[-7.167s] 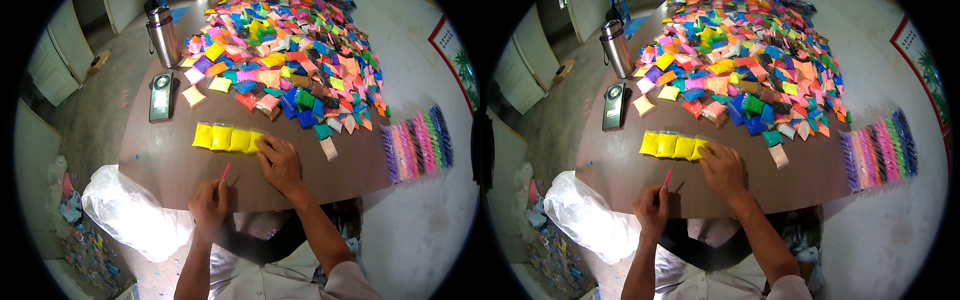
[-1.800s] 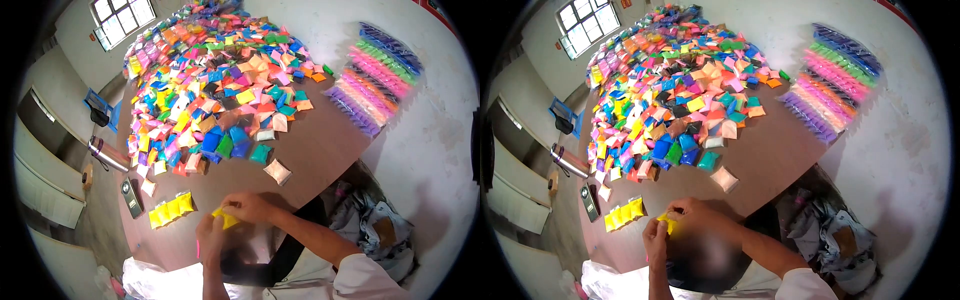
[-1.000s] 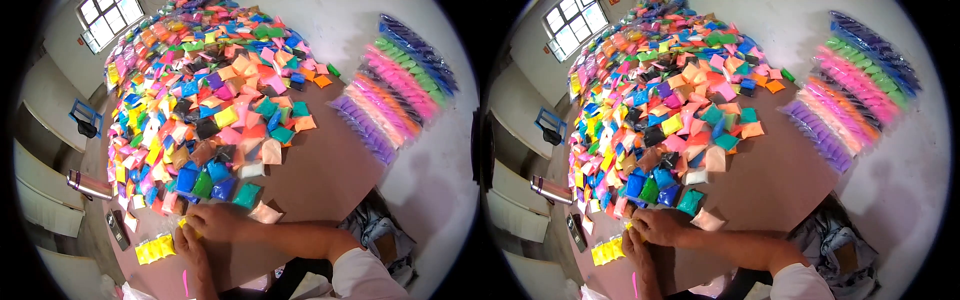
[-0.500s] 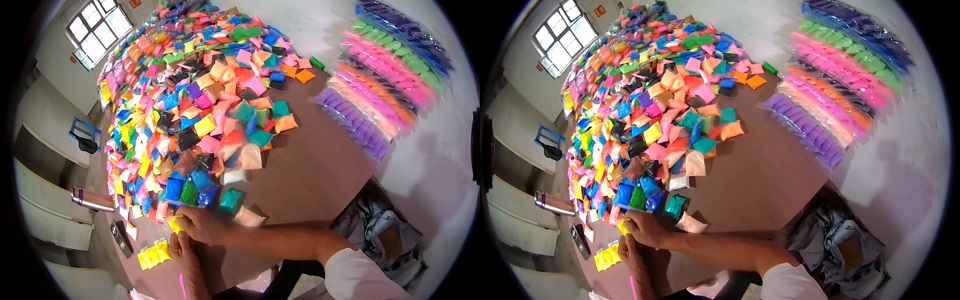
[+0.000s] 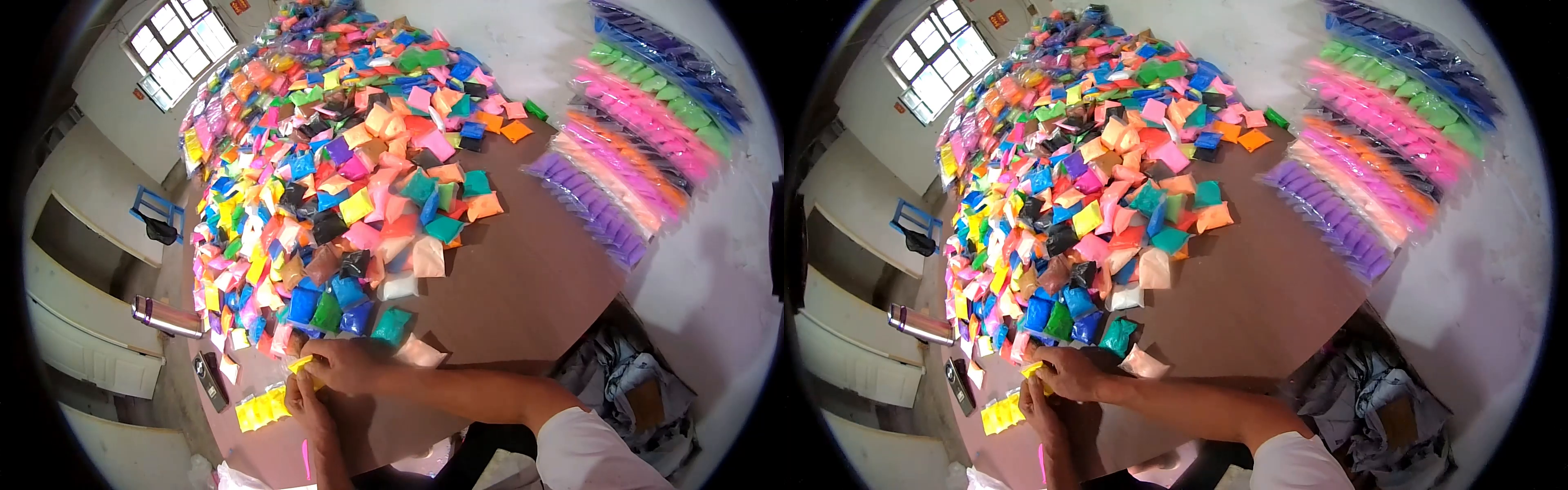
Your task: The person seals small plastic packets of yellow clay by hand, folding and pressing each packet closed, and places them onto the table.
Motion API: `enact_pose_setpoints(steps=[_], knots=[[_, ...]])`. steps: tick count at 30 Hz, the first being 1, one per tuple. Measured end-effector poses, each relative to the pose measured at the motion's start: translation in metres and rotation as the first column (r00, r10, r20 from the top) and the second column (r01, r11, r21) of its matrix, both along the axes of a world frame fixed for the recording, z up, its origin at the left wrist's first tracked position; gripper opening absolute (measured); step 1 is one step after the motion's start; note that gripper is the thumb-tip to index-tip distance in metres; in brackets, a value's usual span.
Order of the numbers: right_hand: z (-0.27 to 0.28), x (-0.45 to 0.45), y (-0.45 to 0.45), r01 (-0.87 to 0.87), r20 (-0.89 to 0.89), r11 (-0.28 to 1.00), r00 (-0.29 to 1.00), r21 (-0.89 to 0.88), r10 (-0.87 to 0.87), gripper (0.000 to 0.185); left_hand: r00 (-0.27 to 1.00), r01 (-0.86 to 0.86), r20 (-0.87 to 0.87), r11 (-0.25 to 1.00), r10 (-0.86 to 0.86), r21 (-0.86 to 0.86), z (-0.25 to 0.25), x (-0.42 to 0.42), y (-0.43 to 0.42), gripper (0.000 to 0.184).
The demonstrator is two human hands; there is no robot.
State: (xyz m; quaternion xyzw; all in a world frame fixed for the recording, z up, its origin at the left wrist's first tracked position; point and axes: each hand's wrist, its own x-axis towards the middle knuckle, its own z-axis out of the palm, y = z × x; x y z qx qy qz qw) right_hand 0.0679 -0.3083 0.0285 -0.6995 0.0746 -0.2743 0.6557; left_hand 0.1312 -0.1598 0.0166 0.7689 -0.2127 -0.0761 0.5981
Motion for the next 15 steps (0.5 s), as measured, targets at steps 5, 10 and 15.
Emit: enact_pose_setpoints(steps=[5, 10, 15], knots=[[-0.001, 0.001, 0.0, 0.003, -0.089, 0.997, 0.996, -0.078, -0.01, 0.025, 0.997, -0.031, -0.072, 0.996, 0.025, -0.082, 0.013, -0.013, -0.009, 0.036], [-0.016, 0.013, 0.003, 0.013, -0.07, 0.992, 0.997, -0.129, -0.022, 0.025, 1.0, 0.001, -0.028, 0.996, -0.004, -0.091, 0.0, -0.004, -0.001, 0.035], [-0.004, 0.001, -0.001, -0.018, -0.06, 0.996, 0.998, -0.088, 0.013, 0.023, 0.998, -0.031, -0.062, 0.981, 0.019, -0.191, 0.006, -0.012, -0.012, 0.035]])
